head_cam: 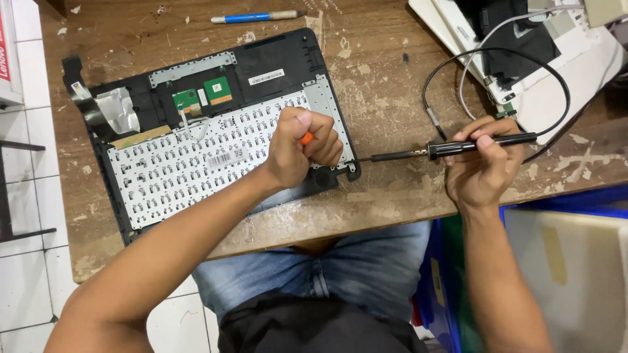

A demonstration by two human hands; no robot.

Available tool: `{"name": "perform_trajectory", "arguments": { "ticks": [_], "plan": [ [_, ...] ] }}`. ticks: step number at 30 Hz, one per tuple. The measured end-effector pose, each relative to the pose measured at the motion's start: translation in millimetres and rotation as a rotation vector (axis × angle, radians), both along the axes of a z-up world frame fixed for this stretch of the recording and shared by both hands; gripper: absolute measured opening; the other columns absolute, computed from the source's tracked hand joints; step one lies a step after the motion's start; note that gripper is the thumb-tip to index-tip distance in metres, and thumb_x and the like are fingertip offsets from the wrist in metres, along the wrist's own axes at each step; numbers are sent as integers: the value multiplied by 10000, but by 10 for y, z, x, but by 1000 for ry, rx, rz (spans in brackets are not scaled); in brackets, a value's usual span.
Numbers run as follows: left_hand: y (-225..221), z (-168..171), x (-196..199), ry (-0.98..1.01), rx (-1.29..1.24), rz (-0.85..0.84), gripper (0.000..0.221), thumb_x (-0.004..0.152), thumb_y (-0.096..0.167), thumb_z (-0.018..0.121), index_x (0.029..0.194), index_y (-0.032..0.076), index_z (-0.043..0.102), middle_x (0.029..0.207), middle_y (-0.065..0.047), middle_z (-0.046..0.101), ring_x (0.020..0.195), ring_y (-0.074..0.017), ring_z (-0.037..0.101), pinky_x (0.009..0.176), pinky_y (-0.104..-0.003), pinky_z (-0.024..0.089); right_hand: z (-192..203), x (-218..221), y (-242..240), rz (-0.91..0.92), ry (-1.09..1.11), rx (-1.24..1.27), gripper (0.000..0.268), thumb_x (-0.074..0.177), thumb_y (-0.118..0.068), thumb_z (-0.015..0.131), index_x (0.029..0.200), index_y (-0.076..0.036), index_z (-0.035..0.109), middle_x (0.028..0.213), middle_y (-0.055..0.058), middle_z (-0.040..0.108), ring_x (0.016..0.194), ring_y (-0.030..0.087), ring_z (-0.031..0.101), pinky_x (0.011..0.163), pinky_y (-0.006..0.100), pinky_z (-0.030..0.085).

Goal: The person holds a disassembled laptop chassis with an exposed keyboard and uses a soldering iron to work on the keyboard connector area, steadying the chassis with the other hand. They reposition the chassis repeatedly while soldering, briefly hold up the closed laptop, then resume working on the keyboard assembly by hand.

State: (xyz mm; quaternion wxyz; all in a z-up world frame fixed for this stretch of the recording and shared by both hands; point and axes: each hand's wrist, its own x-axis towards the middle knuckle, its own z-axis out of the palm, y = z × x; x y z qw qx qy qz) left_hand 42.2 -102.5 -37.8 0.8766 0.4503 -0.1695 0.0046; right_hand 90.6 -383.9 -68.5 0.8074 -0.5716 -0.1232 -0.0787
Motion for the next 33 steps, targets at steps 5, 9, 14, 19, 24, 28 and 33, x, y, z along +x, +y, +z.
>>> {"name": "perform_trajectory", "arguments": {
  "ticks": [5, 9, 14, 19, 24, 28, 33],
  "plan": [
    [10, 6, -20, 23, 34, -18, 498, 952, 384, 387, 550, 126, 248, 484, -31, 161, 433, -135, 157, 450, -293, 191, 17, 5, 58, 0, 9, 3, 137, 914, -171, 607, 893, -69, 519, 811, 137, 574, 520, 201, 508, 430, 254, 453],
    [20, -25, -46, 11, 34, -24, 540, 960, 428, 406, 534, 129, 261, 473, -21, 172, 430, -130, 164, 448, -285, 199, -2, 19, 57, 22, 15, 15, 132, 913, -164, 607, 900, -62, 524, 810, 149, 588, 513, 208, 522, 443, 258, 467],
    [12, -3, -69, -26, 39, -11, 531, 971, 412, 388, 536, 133, 266, 482, -11, 166, 431, -128, 167, 453, -283, 189, 7, 15, 63, 54, -11, 4, 131, 931, -171, 619, 919, -75, 531, 828, 137, 599, 547, 196, 551, 459, 248, 485],
    [36, 44, -65, -53, 54, 16, 543, 984, 422, 373, 542, 131, 250, 497, -14, 148, 433, -133, 160, 457, -284, 190, 6, 8, 67, 93, -75, 4, 87, 949, -148, 617, 909, -96, 559, 837, 97, 639, 576, 166, 604, 480, 224, 527],
    [23, 17, -56, -50, 60, 4, 565, 983, 447, 391, 536, 128, 259, 481, -15, 158, 420, -131, 159, 447, -281, 168, -13, -3, 65, 58, -46, 11, 99, 937, -152, 591, 911, -77, 532, 828, 138, 591, 548, 200, 545, 465, 245, 497],
    [19, 6, -53, -54, 68, 16, 572, 979, 449, 392, 532, 119, 255, 472, -24, 162, 411, -138, 168, 440, -282, 195, -22, -8, 56, 62, -60, 3, 90, 939, -154, 599, 908, -87, 548, 833, 121, 614, 557, 188, 573, 468, 240, 507],
    [44, -1, -29, -16, 61, 12, 559, 953, 435, 420, 523, 122, 248, 471, -19, 154, 425, -129, 150, 437, -275, 192, -21, 16, 66, 102, -103, 7, 82, 961, -140, 616, 920, -91, 565, 849, 104, 641, 593, 172, 617, 486, 227, 530]
  ]
}}
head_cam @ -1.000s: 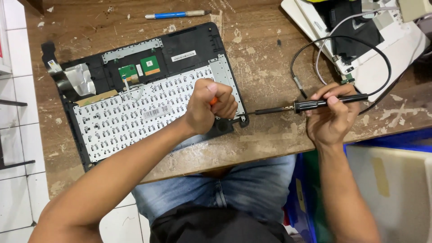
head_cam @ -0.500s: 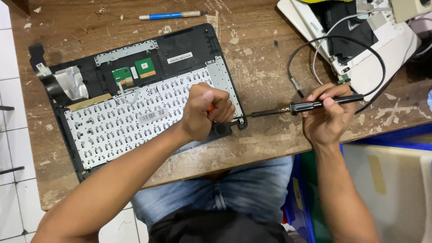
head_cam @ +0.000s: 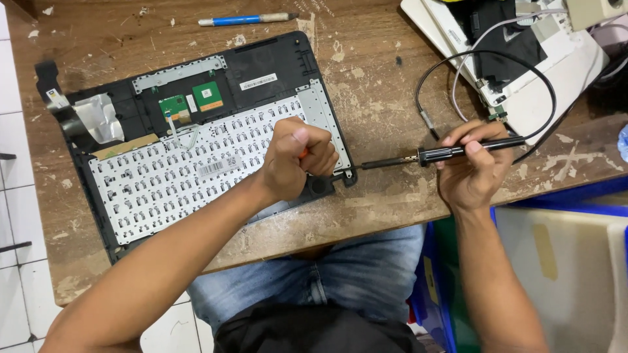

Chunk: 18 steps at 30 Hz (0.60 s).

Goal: The person holds a disassembled laptop chassis with an exposed keyboard and uses a soldering iron to work on the keyboard connector area, steadying the chassis with the other hand. They reposition the chassis repeatedly while soldering, briefly hold up the closed laptop, then resume working on the keyboard assembly by hand.

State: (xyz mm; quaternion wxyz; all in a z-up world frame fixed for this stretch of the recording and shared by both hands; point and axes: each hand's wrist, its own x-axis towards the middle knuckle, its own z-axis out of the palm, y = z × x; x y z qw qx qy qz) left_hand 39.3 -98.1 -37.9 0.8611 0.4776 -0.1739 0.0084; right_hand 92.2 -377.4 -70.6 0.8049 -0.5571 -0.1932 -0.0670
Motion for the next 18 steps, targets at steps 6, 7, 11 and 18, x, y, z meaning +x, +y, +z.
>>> {"name": "perform_trajectory", "arguments": {
  "ticks": [6, 7, 11, 18],
  "plan": [
    [-4, -9, -7, -2, 6, 1, 569, 954, 448, 419, 516, 123, 256, 466, -19, 160, 417, -131, 160, 445, -281, 199, 0, -32, -5, -38, 64, -22, 144, 942, -177, 630, 922, -70, 536, 839, 142, 597, 559, 199, 554, 466, 255, 487],
    [-2, 1, -12, -2, 8, 2, 569, 954, 448, 419, 516, 123, 256, 466, -19, 160, 417, -131, 160, 445, -281, 199, 2, -34, 8, -38, 65, -20, 144, 942, -177, 630, 922, -70, 536, 839, 142, 597, 559, 199, 554, 466, 255, 487],
    [-9, 3, -3, -8, 14, -3, 577, 959, 460, 414, 519, 124, 249, 464, -21, 158, 415, -132, 153, 439, -278, 192, 2, -29, 13, -45, 54, -36, 144, 948, -180, 620, 923, -73, 526, 840, 140, 583, 562, 193, 543, 459, 245, 482],
    [-26, -262, 135, -154, -27, -7, 552, 990, 408, 347, 487, 190, 284, 407, 21, 173, 325, -97, 210, 325, -237, 281, -210, 71, -69, -62, -56, -30, 163, 960, -135, 574, 919, -32, 455, 749, 212, 519, 527, 203, 514, 417, 254, 472]
  ]
}}
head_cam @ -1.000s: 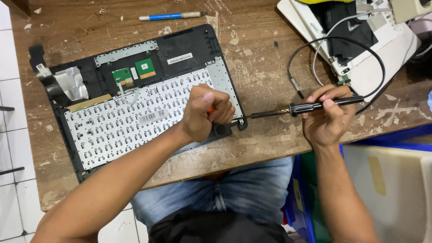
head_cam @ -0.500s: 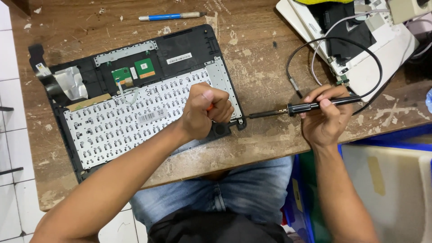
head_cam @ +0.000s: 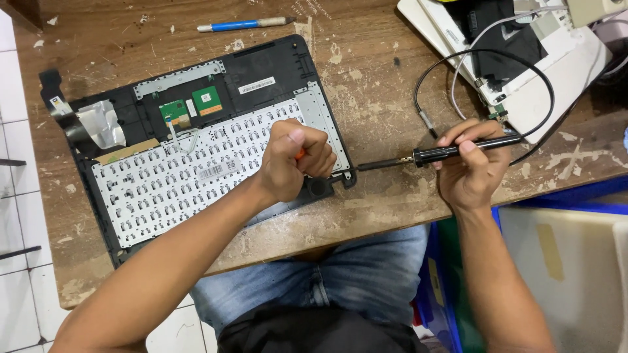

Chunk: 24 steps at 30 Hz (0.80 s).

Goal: The person holds a disassembled laptop chassis with an exposed keyboard and uses a soldering iron to work on the keyboard connector area, steadying the chassis with the other hand. They reposition the chassis repeatedly while soldering, briefly hold up the closed laptop, then resume working on the keyboard assembly by hand.

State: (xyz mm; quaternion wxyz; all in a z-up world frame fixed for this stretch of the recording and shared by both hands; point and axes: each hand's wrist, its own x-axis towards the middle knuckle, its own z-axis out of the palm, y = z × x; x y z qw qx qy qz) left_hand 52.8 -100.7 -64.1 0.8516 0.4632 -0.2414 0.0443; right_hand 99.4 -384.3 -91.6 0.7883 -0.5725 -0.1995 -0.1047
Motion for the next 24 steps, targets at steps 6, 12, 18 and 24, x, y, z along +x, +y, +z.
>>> {"name": "perform_trajectory", "arguments": {
  "ticks": [6, 12, 18, 24],
  "plan": [
    [0, 1, -3, 5, 7, 10, 556, 993, 416, 343, 486, 194, 287, 399, 21, 189, 316, -92, 224, 325, -238, 293, 21, 9, 7, 9, -2, -14, 164, 959, -142, 581, 918, -41, 458, 753, 201, 523, 538, 189, 512, 423, 248, 470],
    [2, 26, -25, 6, 7, 6, 556, 999, 411, 337, 489, 195, 286, 402, 24, 180, 320, -89, 210, 322, -231, 276, -66, 53, -75, 42, -19, -14, 157, 965, -130, 581, 929, -37, 460, 767, 214, 539, 512, 199, 543, 437, 250, 475],
    [-24, 14, -20, 0, 13, 16, 554, 996, 407, 337, 487, 194, 288, 400, 26, 189, 320, -88, 213, 319, -231, 279, -48, 128, -74, 53, -31, -43, 162, 966, -123, 599, 926, -31, 471, 768, 217, 556, 492, 193, 538, 432, 258, 474],
    [-48, 267, -124, 167, 53, 41, 547, 960, 415, 410, 518, 132, 256, 468, -13, 158, 417, -121, 151, 427, -273, 169, 173, 87, -29, 98, 22, -139, 149, 1008, -172, 629, 955, -74, 532, 866, 109, 588, 669, 172, 603, 515, 243, 531]
  ]
}}
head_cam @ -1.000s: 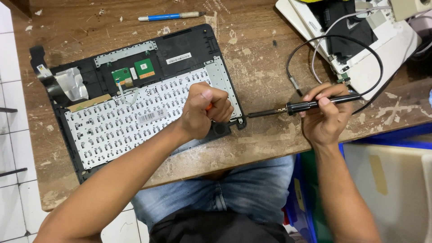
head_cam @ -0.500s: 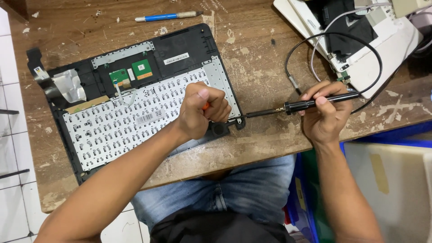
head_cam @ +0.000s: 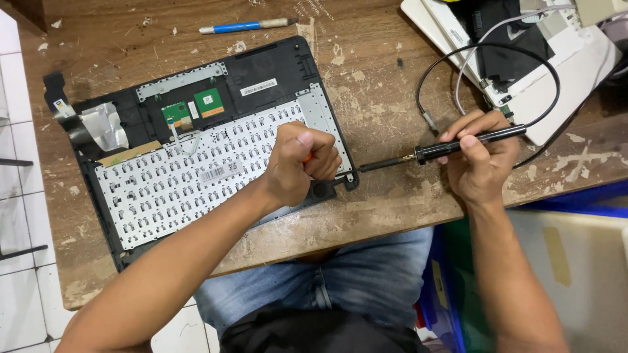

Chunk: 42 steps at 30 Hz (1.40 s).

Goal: The person holds a disassembled laptop chassis with an exposed keyboard and uses a soldering iron to work on the keyboard connector area, steadying the chassis with the other hand. They reposition the chassis repeatedly while soldering, briefly hold up the closed laptop, then resume working on the keyboard assembly by hand.

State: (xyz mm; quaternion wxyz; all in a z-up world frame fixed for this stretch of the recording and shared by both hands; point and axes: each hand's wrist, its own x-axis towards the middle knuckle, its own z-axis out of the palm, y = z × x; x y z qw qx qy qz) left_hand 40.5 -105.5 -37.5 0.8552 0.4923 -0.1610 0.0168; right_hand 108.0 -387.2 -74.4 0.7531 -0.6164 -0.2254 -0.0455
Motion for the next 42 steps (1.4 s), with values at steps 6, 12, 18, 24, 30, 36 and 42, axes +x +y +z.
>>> {"name": "perform_trajectory", "arguments": {
  "ticks": [6, 12, 18, 24, 30, 36, 42],
  "plan": [
    [-40, 54, 10, 4, 33, 26, 552, 963, 409, 407, 519, 123, 247, 464, -19, 163, 401, -130, 176, 427, -274, 180, 37, 55, 4, 47, -3, -8, 119, 1005, -161, 629, 955, -89, 549, 879, 99, 617, 651, 155, 593, 529, 237, 542],
    [-55, 65, 5, 17, 47, 30, 550, 959, 419, 409, 521, 130, 244, 468, -11, 160, 412, -123, 160, 429, -273, 164, 14, 74, 3, 46, -16, -4, 128, 1007, -176, 626, 960, -94, 540, 866, 105, 607, 645, 169, 586, 529, 259, 544],
    [-47, 49, 8, 12, 45, 23, 585, 977, 458, 408, 515, 132, 257, 468, -9, 165, 408, -123, 162, 420, -274, 167, -5, 60, 6, 28, 4, 32, 138, 994, -161, 631, 960, -75, 528, 856, 134, 590, 661, 192, 604, 501, 252, 538],
    [-40, 19, 11, -13, 46, 30, 583, 988, 443, 388, 515, 130, 254, 471, -9, 155, 406, -125, 159, 423, -272, 165, 4, 44, -5, -2, 19, 77, 158, 986, -187, 625, 953, -89, 505, 837, 135, 552, 598, 211, 550, 484, 267, 493],
    [-34, 18, 3, 3, 28, 20, 576, 977, 448, 397, 512, 134, 267, 461, -9, 162, 403, -126, 164, 418, -278, 170, 12, 27, 16, -13, 22, 87, 172, 982, -189, 631, 958, -81, 499, 843, 147, 546, 569, 214, 544, 465, 268, 488],
    [-24, 24, -2, 11, 11, 8, 541, 965, 405, 388, 516, 137, 250, 475, -7, 144, 418, -120, 148, 429, -275, 155, 39, 26, 59, 10, -20, 93, 176, 995, -185, 613, 948, -74, 486, 834, 147, 534, 577, 225, 519, 471, 291, 470],
    [-7, 38, -31, -5, 22, 9, 576, 984, 442, 386, 516, 132, 252, 467, -15, 157, 417, -127, 145, 443, -282, 165, 39, 21, 40, 5, -14, 123, 145, 999, -160, 621, 956, -78, 509, 848, 141, 575, 540, 190, 536, 462, 259, 501]
  ]
}}
